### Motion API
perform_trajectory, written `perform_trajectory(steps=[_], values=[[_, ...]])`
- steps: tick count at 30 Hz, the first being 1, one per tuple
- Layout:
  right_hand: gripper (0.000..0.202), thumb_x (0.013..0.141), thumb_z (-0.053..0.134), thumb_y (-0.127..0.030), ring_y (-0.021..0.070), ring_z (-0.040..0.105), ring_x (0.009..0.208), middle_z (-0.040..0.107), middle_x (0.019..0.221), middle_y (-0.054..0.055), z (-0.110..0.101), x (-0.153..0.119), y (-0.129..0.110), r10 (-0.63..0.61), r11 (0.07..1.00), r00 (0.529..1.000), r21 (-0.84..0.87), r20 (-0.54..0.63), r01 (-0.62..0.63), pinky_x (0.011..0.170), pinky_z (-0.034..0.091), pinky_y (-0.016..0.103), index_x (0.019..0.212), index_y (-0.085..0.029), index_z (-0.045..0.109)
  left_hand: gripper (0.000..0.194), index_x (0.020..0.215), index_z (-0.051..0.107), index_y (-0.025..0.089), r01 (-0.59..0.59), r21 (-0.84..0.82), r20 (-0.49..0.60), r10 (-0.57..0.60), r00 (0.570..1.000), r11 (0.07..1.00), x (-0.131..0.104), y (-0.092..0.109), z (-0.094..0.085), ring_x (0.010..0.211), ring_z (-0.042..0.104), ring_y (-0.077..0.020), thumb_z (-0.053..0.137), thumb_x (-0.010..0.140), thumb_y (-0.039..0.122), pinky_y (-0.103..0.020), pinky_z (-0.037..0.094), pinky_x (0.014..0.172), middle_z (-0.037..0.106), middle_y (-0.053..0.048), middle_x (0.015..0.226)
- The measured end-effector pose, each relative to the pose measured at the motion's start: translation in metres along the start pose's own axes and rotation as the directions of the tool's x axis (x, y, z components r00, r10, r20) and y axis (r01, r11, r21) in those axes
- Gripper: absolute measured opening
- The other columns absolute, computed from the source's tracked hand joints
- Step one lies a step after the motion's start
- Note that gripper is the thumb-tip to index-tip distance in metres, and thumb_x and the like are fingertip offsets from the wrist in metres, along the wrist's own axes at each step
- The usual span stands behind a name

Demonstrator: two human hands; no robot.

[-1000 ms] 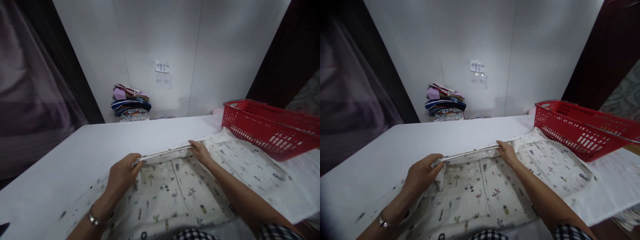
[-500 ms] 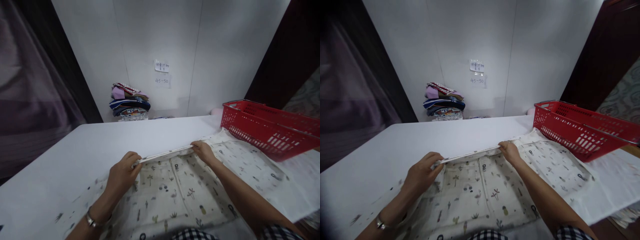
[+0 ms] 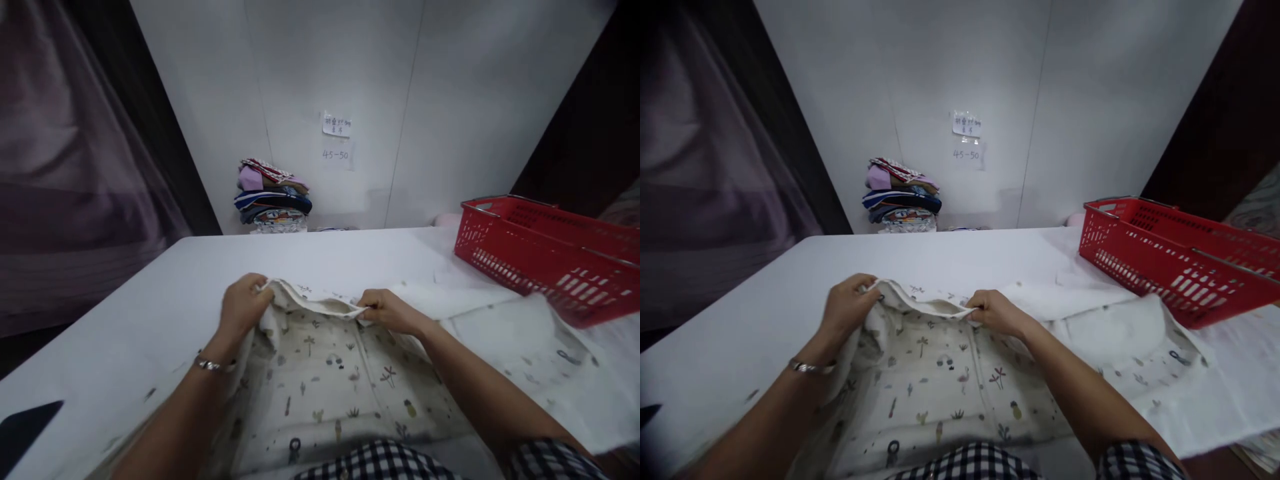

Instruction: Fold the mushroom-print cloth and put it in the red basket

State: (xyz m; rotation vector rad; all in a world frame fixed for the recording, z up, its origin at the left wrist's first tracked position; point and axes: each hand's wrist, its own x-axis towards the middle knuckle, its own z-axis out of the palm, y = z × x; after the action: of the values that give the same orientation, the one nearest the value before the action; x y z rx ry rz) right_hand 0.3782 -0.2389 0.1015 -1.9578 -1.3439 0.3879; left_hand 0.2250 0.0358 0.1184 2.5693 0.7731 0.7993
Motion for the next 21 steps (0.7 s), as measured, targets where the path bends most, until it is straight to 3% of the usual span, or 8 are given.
perform_trajectory(steps=[3, 5, 7, 9, 12, 14, 18, 21], values=[[0.014, 0.076, 0.06, -0.029, 0.0122, 0.052, 0.065, 0.058, 0.071, 0.0, 0.012, -0.001, 0.011, 0.084, 0.983, 0.993, 0.159, 0.084, -0.096, 0.058, 0.039, 0.021, 0.075, -0.017, 0.066, 0.024, 0.088, 0.062, 0.019, 0.015, 0.054, 0.237, -0.027, 0.971, 0.998, -0.006, 0.009, 0.014, 0.064, 0.059, -0.0163, 0.048, 0.069, 0.026, -0.024, 0.041, 0.058, 0.066, 0.0, 0.074], [0.016, 0.076, 0.06, -0.031, 0.012, 0.051, 0.063, 0.057, 0.068, 0.0, 0.015, -0.005, 0.014, 0.113, 0.977, 0.988, 0.169, 0.102, -0.129, 0.056, 0.038, 0.021, 0.073, -0.016, 0.066, 0.038, 0.105, 0.059, 0.022, -0.052, 0.083, 0.294, 0.025, 0.956, 0.995, -0.012, 0.016, 0.02, 0.07, 0.061, -0.0159, 0.046, 0.07, 0.021, -0.024, 0.042, 0.061, 0.068, 0.0, 0.087], [0.017, 0.076, 0.06, -0.031, 0.0118, 0.05, 0.06, 0.057, 0.067, 0.0, 0.015, -0.01, 0.012, 0.14, 0.978, 0.985, 0.143, 0.103, -0.154, 0.054, 0.036, 0.021, 0.071, -0.016, 0.065, 0.047, 0.115, 0.056, 0.026, -0.18, 0.08, 0.303, 0.148, 0.941, 0.98, -0.022, 0.025, 0.024, 0.088, 0.062, -0.0156, 0.042, 0.071, 0.015, -0.024, 0.044, 0.071, 0.066, 0.001, 0.107], [0.015, 0.075, 0.06, -0.029, 0.0118, 0.051, 0.06, 0.058, 0.066, -0.001, 0.015, -0.013, 0.008, 0.142, 0.985, 0.986, 0.092, 0.082, -0.149, 0.054, 0.035, 0.021, 0.069, -0.016, 0.065, 0.046, 0.111, 0.06, 0.028, -0.328, 0.05, 0.343, 0.292, 0.893, 0.943, -0.035, 0.039, 0.027, 0.099, 0.059, -0.0156, 0.04, 0.073, 0.012, -0.025, 0.043, 0.08, 0.064, 0.002, 0.112], [0.009, 0.075, 0.059, -0.021, 0.0116, 0.053, 0.064, 0.06, 0.068, -0.001, 0.019, -0.014, 0.001, 0.064, 0.998, 0.997, 0.009, 0.039, -0.064, 0.057, 0.035, 0.02, 0.07, -0.017, 0.065, 0.039, 0.108, 0.062, 0.028, -0.48, -0.038, 0.43, 0.448, 0.784, 0.877, -0.056, 0.064, 0.034, 0.097, 0.06, -0.0172, 0.042, 0.076, 0.015, -0.028, 0.043, 0.082, 0.067, 0.001, 0.104], [0.01, 0.076, 0.058, -0.017, 0.0108, 0.053, 0.065, 0.059, 0.068, -0.001, 0.023, -0.014, -0.004, 0.004, 0.996, 1.0, -0.087, 0.002, -0.004, 0.059, 0.034, 0.02, 0.068, -0.016, 0.064, 0.04, 0.118, 0.055, 0.028, -0.502, -0.047, 0.464, 0.464, 0.755, 0.864, -0.068, 0.078, 0.039, 0.093, 0.062, -0.0201, 0.048, 0.079, 0.026, -0.03, 0.045, 0.08, 0.068, -0.002, 0.101], [0.017, 0.078, 0.06, -0.017, 0.0113, 0.054, 0.07, 0.06, 0.073, 0.001, 0.034, -0.018, -0.012, -0.047, 0.959, 0.999, -0.28, -0.016, 0.04, 0.062, 0.034, 0.02, 0.061, -0.015, 0.059, 0.063, 0.137, 0.034, 0.03, -0.544, -0.002, 0.545, 0.457, 0.703, 0.839, -0.076, 0.091, 0.047, 0.094, 0.062, -0.0238, 0.056, 0.079, 0.042, -0.031, 0.045, 0.076, 0.066, -0.006, 0.106], [0.006, 0.079, 0.061, -0.018, 0.0132, 0.056, 0.08, 0.063, 0.085, 0.002, 0.039, -0.019, -0.013, -0.057, 0.941, 0.998, -0.333, -0.001, 0.054, 0.068, 0.037, 0.021, 0.074, -0.016, 0.062, 0.048, 0.129, 0.043, 0.032, -0.573, 0.016, 0.572, 0.462, 0.678, 0.82, -0.074, 0.091, 0.053, 0.091, 0.063, -0.0223, 0.053, 0.082, 0.036, -0.029, 0.045, 0.073, 0.067, -0.004, 0.102]])
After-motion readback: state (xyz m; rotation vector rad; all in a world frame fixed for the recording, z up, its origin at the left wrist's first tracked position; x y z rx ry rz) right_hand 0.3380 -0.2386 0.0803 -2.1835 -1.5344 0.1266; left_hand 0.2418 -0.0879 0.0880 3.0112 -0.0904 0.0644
